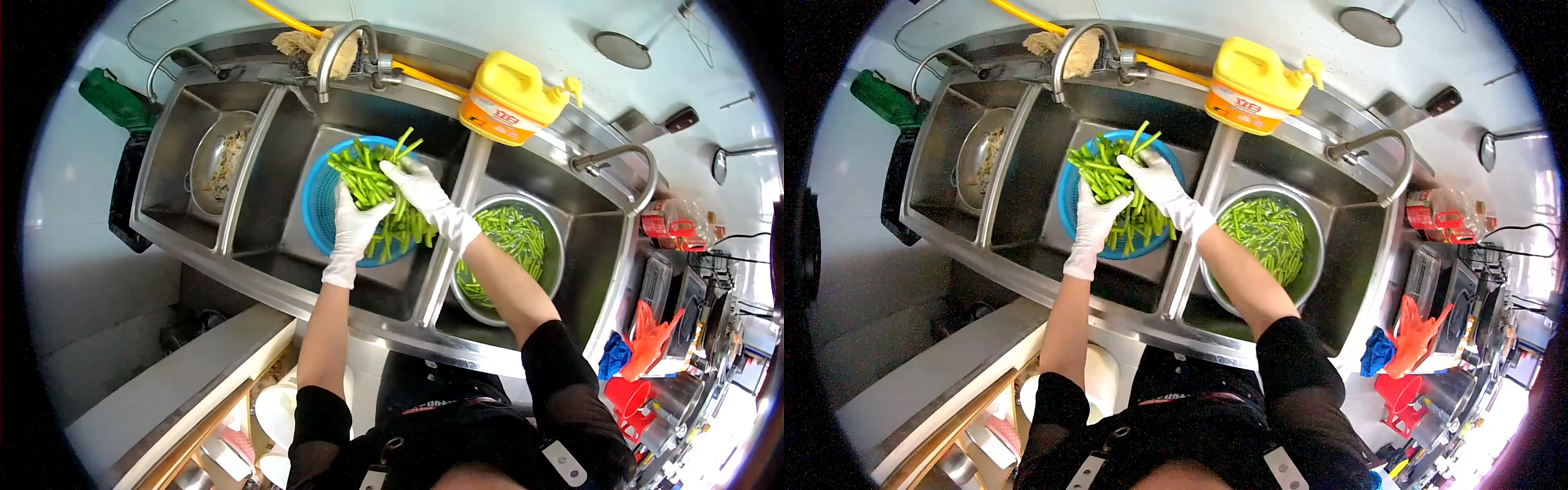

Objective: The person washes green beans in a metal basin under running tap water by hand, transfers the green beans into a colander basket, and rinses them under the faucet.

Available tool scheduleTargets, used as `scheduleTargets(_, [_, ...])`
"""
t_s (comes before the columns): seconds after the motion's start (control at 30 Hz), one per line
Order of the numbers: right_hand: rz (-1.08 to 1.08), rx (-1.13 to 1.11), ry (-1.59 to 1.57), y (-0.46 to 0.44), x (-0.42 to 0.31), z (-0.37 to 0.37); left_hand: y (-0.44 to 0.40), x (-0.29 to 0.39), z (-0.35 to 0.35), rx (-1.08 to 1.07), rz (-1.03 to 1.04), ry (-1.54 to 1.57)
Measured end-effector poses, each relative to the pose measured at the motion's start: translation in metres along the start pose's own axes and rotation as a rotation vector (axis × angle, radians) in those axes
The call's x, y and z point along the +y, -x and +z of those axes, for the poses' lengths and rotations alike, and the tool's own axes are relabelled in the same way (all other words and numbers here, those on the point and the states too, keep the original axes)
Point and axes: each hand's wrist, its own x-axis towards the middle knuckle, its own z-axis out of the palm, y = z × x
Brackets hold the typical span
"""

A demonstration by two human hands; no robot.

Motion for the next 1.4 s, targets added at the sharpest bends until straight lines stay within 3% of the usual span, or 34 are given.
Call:
scheduleTargets(0.07, [0.114,-0.036,0.187,-0.046,0.057,-0.01,-0.023,-0.052,-0.024,0.018,-0.018,-0.336])
scheduleTargets(0.17, [0.277,0.056,0.501,-0.048,0.064,-0.012,-0.04,-0.097,-0.049,-0.077,-0.375,-0.489])
scheduleTargets(0.2, [0.267,0.066,0.484,-0.045,0.069,-0.015,-0.044,-0.107,-0.057,-0.137,-0.482,-0.671])
scheduleTargets(0.27, [0.44,0.042,0.197,-0.021,0.031,-0.017,-0.045,-0.121,-0.065,-0.065,-0.515,-0.775])
scheduleTargets(0.3, [0.364,0.002,0.13,-0.012,0.03,-0.027,-0.046,-0.135,-0.074,-0.012,-0.507,-0.671])
scheduleTargets(0.4, [0.157,-0.004,-0.027,0.037,0.009,-0.068,-0.043,-0.105,-0.058,0.148,-0.363,-0.691])
scheduleTargets(0.47, [0.031,0.035,0.047,0.078,0.011,-0.119,-0.045,-0.109,-0.048,0.19,-0.192,-0.682])
scheduleTargets(0.53, [0.09,0.246,0.094,0.117,0.028,-0.172,-0.037,-0.084,-0.016,0.189,0.122,-0.738])
scheduleTargets(0.6, [0.214,0.459,0.023,0.145,0.074,-0.232,-0.022,-0.025,0.041,0.047,0.27,-0.588])
scheduleTargets(0.67, [0.368,0.688,0.26,0.173,0.158,-0.299,-0.002,-0.003,0.101,-0.125,0.383,-0.438])
scheduleTargets(0.73, [0.396,0.741,0.565,0.192,0.196,-0.334,0.022,-0.007,0.16,-0.374,0.305,-0.414])
scheduleTargets(0.77, [0.399,0.722,0.642,0.194,0.191,-0.335,0.032,-0.022,0.185,-0.514,0.317,-0.483])
scheduleTargets(0.8, [0.332,0.696,0.792,0.193,0.189,-0.336,0.04,-0.019,0.212,-0.694,0.086,-0.563])
scheduleTargets(0.83, [0.262,0.634,0.915,0.186,0.189,-0.341,0.046,-0.054,0.235,-0.729,0.247,-0.72])
scheduleTargets(0.87, [0.191,0.569,1.034,0.177,0.189,-0.345,0.046,-0.074,0.256,-0.805,0.172,-0.975])
scheduleTargets(0.93, [0.087,0.397,1.248,0.154,0.169,-0.341,0.045,-0.133,0.281,-0.694,0.183,-1.246])
scheduleTargets(0.97, [-0.009,0.314,1.338,0.141,0.176,-0.343,0.037,-0.139,0.286,-0.714,-0.031,-1.213])
scheduleTargets(1.0, [-0.106,0.227,1.424,0.127,0.183,-0.344,0.036,-0.18,0.284,-0.689,-0.045,-1.133])
scheduleTargets(1.07, [-0.173,0.08,1.492,0.096,0.191,-0.335,0.04,-0.19,0.292,-0.704,0.033,-1.232])
scheduleTargets(1.17, [-0.31,0.029,1.522,0.061,0.195,-0.322,0.033,-0.208,0.297,-0.748,-0.029,-1.155])
scheduleTargets(1.27, [-0.185,-0.05,1.5,0.052,0.215,-0.33,0.027,-0.205,0.296,-0.882,-0.145,-1.176])
scheduleTargets(1.3, [-0.152,-0.043,1.518,0.047,0.268,-0.345,0.027,-0.194,0.299,-0.933,-0.162,-1.234])
scheduleTargets(1.33, [-0.312,-0.036,1.497,0.046,0.314,-0.36,0.03,-0.188,0.3,-0.98,-0.182,-1.287])
scheduleTargets(1.37, [-0.471,-0.028,1.481,0.048,0.312,-0.364,0.031,-0.188,0.298,-1.042,-0.251,-1.272])
scheduleTargets(1.4, [-0.328,-0.1,1.769,0.064,0.31,-0.372,0.037,-0.186,0.297,-1.108,-0.283,-1.274])
